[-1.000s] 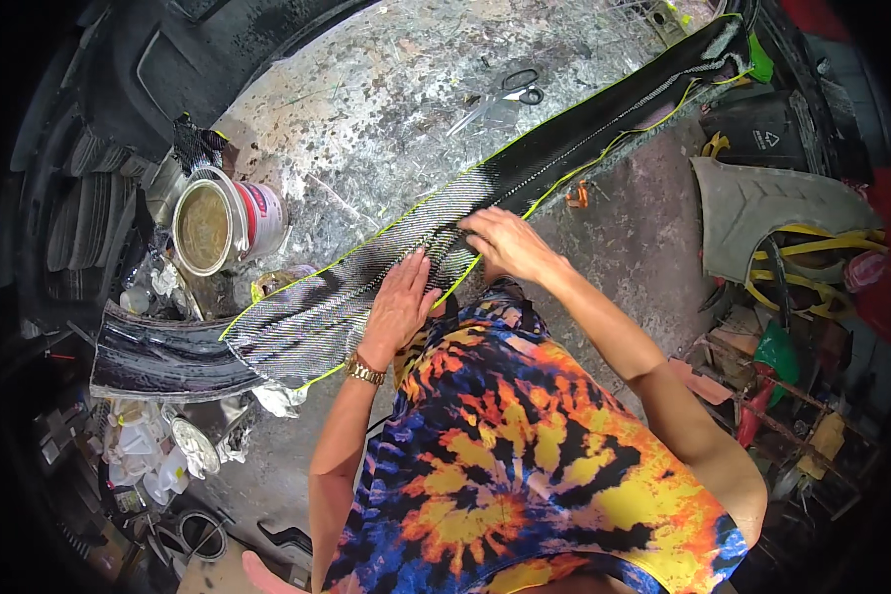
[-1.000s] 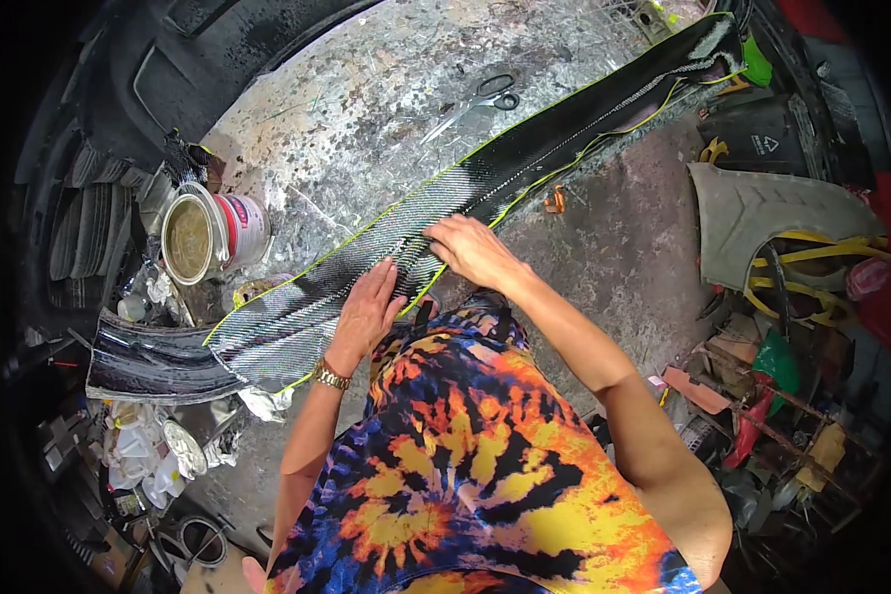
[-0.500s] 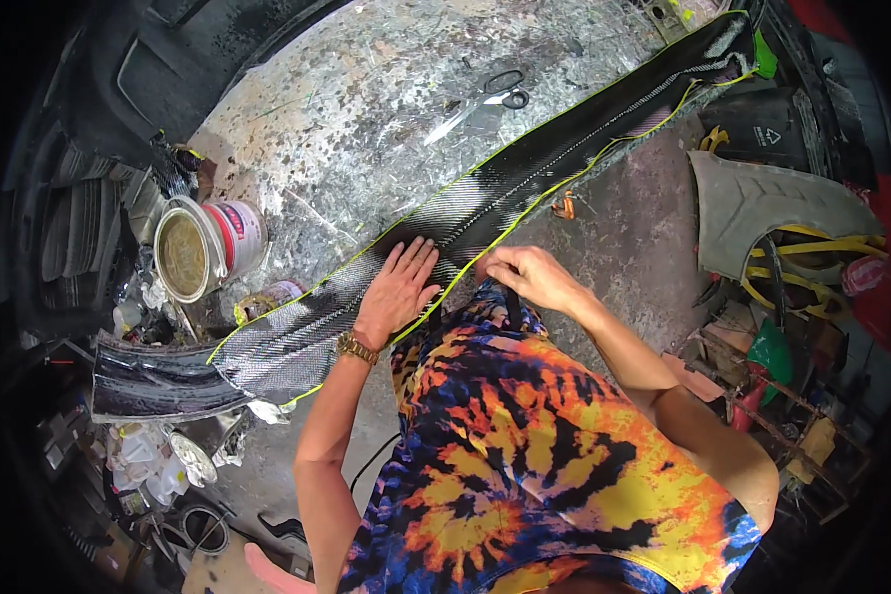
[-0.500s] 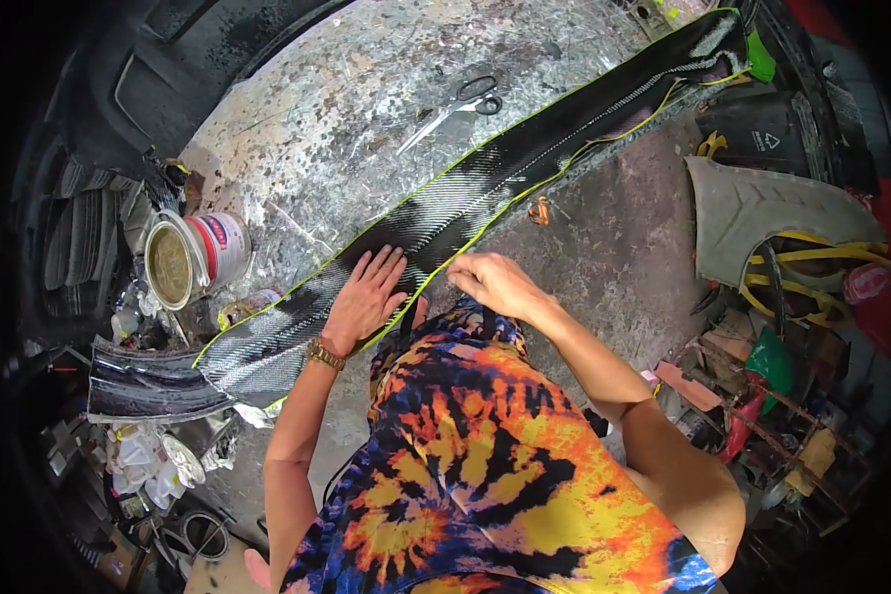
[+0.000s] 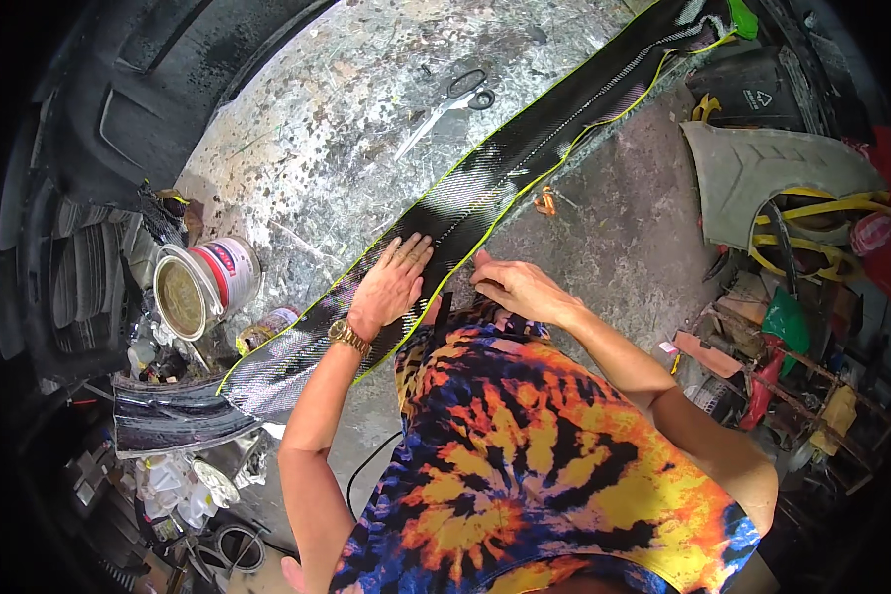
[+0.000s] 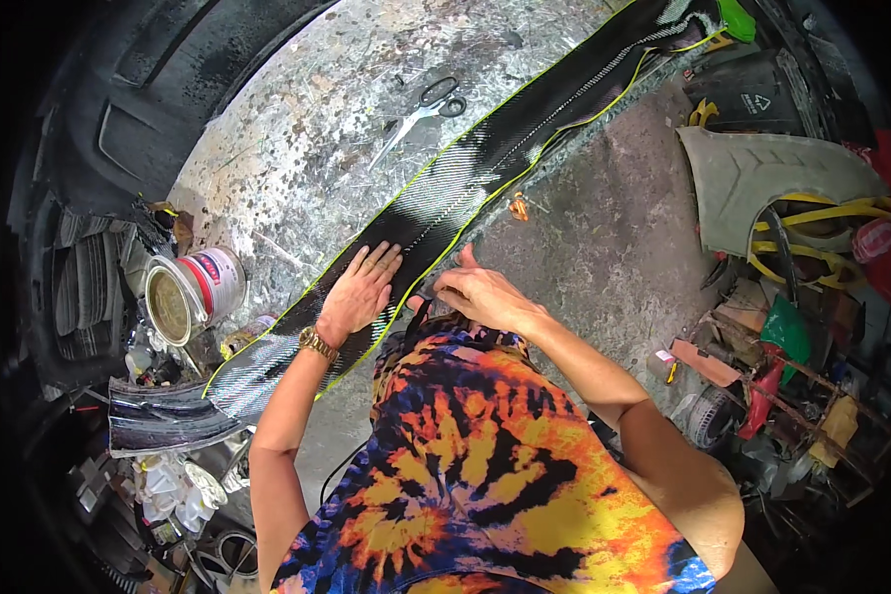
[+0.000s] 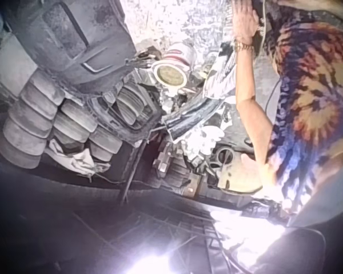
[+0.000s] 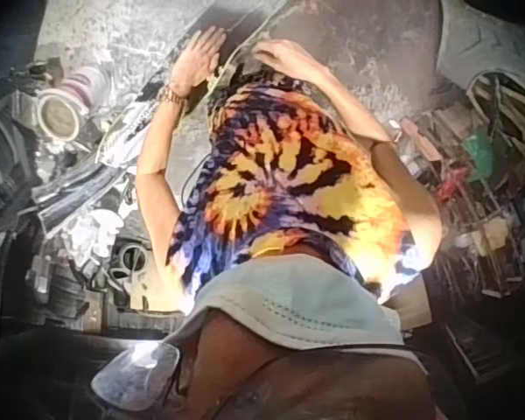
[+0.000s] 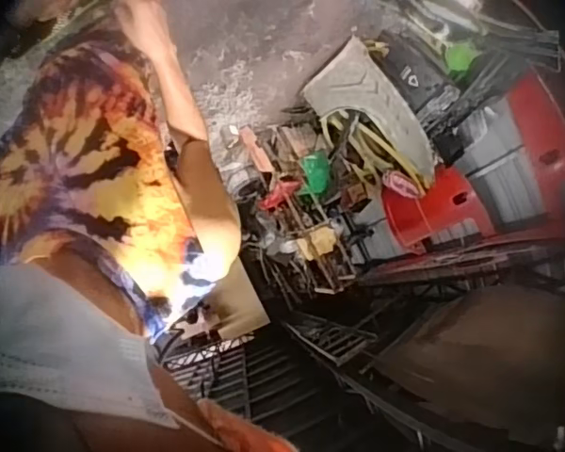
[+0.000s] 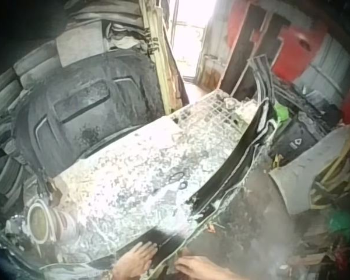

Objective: The person aligns and presses a strip of mesh material onto a long curved black automotive component, using fingers to tuck the edges into a groove.

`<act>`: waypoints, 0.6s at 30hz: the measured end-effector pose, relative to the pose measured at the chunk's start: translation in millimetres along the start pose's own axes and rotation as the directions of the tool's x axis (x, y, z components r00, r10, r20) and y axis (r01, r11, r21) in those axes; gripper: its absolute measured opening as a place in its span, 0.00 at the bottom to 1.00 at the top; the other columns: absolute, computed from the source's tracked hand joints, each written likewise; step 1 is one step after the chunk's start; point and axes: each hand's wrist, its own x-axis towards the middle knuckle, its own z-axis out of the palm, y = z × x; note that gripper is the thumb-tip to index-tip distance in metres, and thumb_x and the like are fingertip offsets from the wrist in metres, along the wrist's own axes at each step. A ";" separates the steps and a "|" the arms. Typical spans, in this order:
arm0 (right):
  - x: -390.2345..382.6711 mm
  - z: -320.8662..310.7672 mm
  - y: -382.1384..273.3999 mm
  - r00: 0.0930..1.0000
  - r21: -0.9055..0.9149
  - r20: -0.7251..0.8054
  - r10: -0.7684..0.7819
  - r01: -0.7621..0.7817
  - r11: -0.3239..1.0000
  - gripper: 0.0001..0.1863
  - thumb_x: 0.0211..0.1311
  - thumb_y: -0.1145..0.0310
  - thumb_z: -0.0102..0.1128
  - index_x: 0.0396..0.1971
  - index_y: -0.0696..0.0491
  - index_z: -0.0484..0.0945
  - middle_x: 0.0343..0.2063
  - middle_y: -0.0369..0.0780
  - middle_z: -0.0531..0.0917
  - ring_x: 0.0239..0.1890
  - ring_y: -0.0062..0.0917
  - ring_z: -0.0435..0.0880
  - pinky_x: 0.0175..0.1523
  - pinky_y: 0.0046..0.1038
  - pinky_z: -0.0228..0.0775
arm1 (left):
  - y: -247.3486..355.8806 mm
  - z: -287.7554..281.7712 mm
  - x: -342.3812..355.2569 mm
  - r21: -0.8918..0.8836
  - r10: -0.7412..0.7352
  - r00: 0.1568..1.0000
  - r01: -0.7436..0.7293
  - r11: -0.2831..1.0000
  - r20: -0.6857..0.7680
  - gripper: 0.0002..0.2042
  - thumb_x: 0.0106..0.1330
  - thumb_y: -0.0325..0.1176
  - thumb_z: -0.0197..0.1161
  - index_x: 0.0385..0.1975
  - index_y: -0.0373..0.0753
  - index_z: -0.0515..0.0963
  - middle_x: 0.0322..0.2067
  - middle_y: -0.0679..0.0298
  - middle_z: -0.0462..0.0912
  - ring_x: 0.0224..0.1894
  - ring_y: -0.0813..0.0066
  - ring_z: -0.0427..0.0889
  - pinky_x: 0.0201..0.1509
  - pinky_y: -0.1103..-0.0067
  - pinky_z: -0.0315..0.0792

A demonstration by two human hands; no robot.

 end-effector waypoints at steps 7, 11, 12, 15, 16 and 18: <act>-10.6 0.2 4.4 0.996 0.013 -0.052 0.074 -0.073 0.997 0.11 0.68 0.67 0.59 0.45 0.55 0.80 0.42 0.46 0.85 0.44 0.43 0.85 0.49 0.39 0.77 | -11.0 -1.8 16.2 0.080 0.055 0.997 -0.059 0.995 0.054 0.28 0.72 0.38 0.45 0.71 0.36 0.62 0.75 0.63 0.56 0.78 0.68 0.48 0.81 0.69 0.40; -17.1 6.5 9.1 0.991 0.025 -0.087 0.106 -0.104 0.994 0.10 0.68 0.66 0.59 0.45 0.54 0.80 0.42 0.47 0.85 0.45 0.43 0.84 0.50 0.39 0.77 | -11.0 -3.1 16.5 0.071 0.051 0.997 -0.055 0.996 0.065 0.28 0.72 0.38 0.46 0.71 0.36 0.62 0.75 0.63 0.56 0.78 0.69 0.48 0.81 0.68 0.40; -17.8 7.2 9.6 0.990 0.026 -0.090 0.107 -0.105 0.994 0.10 0.68 0.66 0.59 0.45 0.54 0.80 0.42 0.47 0.85 0.45 0.43 0.84 0.50 0.39 0.77 | -11.6 -2.6 16.4 0.069 0.058 0.997 -0.061 0.996 0.057 0.28 0.72 0.38 0.46 0.70 0.35 0.62 0.75 0.63 0.56 0.78 0.68 0.48 0.81 0.68 0.40; -17.3 8.7 10.5 0.987 0.023 -0.036 0.158 -0.157 0.987 0.11 0.67 0.67 0.60 0.47 0.53 0.79 0.46 0.44 0.83 0.50 0.40 0.83 0.54 0.38 0.74 | -12.7 -3.1 14.0 0.079 0.071 0.996 -0.075 0.994 0.050 0.28 0.71 0.37 0.47 0.70 0.35 0.62 0.75 0.62 0.56 0.78 0.68 0.49 0.81 0.68 0.40; -15.0 9.1 10.6 0.989 -0.083 -0.108 0.105 -0.114 0.990 0.13 0.65 0.67 0.60 0.49 0.52 0.79 0.50 0.43 0.82 0.54 0.39 0.80 0.58 0.39 0.71 | -13.2 -3.7 12.5 0.089 0.074 0.996 -0.078 0.993 0.050 0.28 0.71 0.37 0.47 0.70 0.35 0.62 0.75 0.62 0.56 0.78 0.68 0.49 0.81 0.67 0.40; -8.6 12.8 12.5 0.984 -0.188 -0.173 0.049 -0.081 0.979 0.16 0.64 0.68 0.61 0.51 0.52 0.78 0.53 0.42 0.80 0.58 0.38 0.77 0.62 0.39 0.67 | -13.1 -3.6 7.9 0.097 0.077 0.996 -0.082 0.992 0.051 0.28 0.71 0.37 0.48 0.70 0.35 0.62 0.75 0.61 0.56 0.78 0.68 0.49 0.81 0.67 0.40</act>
